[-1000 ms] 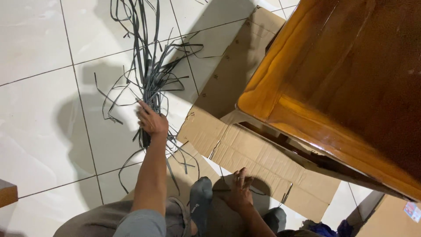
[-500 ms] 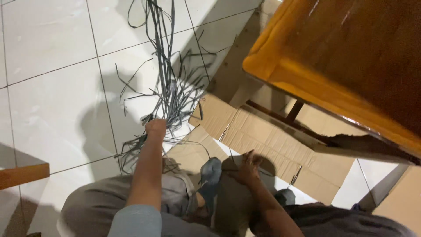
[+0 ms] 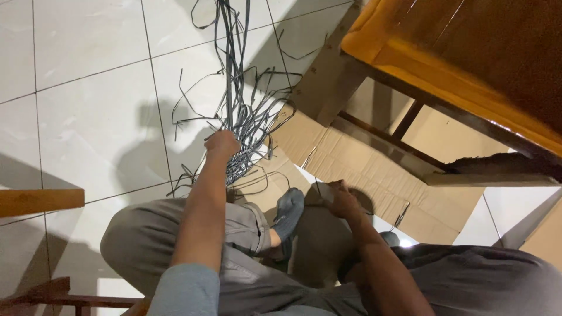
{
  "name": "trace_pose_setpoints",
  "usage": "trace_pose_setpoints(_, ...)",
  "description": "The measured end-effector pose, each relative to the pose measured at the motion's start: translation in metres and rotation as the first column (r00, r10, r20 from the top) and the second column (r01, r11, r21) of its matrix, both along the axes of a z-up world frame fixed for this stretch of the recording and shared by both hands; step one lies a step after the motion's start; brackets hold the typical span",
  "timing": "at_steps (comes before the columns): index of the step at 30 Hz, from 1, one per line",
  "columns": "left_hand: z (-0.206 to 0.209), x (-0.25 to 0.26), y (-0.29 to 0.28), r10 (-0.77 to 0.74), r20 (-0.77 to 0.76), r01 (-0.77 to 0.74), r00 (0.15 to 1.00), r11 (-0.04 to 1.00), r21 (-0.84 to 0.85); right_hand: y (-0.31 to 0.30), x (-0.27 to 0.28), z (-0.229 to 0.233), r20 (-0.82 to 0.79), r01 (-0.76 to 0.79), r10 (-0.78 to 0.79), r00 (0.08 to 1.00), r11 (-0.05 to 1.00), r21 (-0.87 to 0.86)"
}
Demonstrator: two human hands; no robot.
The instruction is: Cleaning a wooden chair with a cloth and then wrapping the legs with black plastic strips.
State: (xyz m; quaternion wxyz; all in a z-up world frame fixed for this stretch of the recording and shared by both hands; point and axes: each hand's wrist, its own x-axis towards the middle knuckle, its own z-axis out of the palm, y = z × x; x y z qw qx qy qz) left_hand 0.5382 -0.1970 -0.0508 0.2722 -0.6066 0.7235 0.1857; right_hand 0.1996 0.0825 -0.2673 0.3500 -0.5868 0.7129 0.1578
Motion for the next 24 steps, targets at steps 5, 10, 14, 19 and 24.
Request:
trace_pose_setpoints(5,-0.098,-0.002,-0.002,0.124,-0.389,-0.207,0.913,0.962,-0.179,0.004,0.008,0.058,0.133,0.227,-0.228,0.964,0.974,0.024)
trace_pose_setpoints(10,-0.089,-0.025,0.032,0.147,-0.452,-0.242,0.880,0.957,-0.159,0.003,0.013,0.082,0.170,0.238,-0.228,0.959,0.971,-0.037)
trace_pose_setpoints(14,-0.109,-0.034,0.032,0.301,-0.440,-0.390,0.846,0.912,-0.125,0.009,0.006,0.065,0.164,0.226,-0.213,0.963,0.972,-0.063)
trace_pose_setpoints(19,-0.153,-0.028,0.017,0.355,-0.478,-0.467,0.803,0.873,-0.137,0.007,0.015,0.105,0.152,0.269,-0.262,0.953,0.963,-0.026)
trace_pose_setpoints(24,-0.095,-0.047,0.008,0.233,-0.691,-0.504,0.684,0.836,-0.217,0.003,0.014,0.141,0.264,0.325,-0.310,0.913,0.946,-0.014)
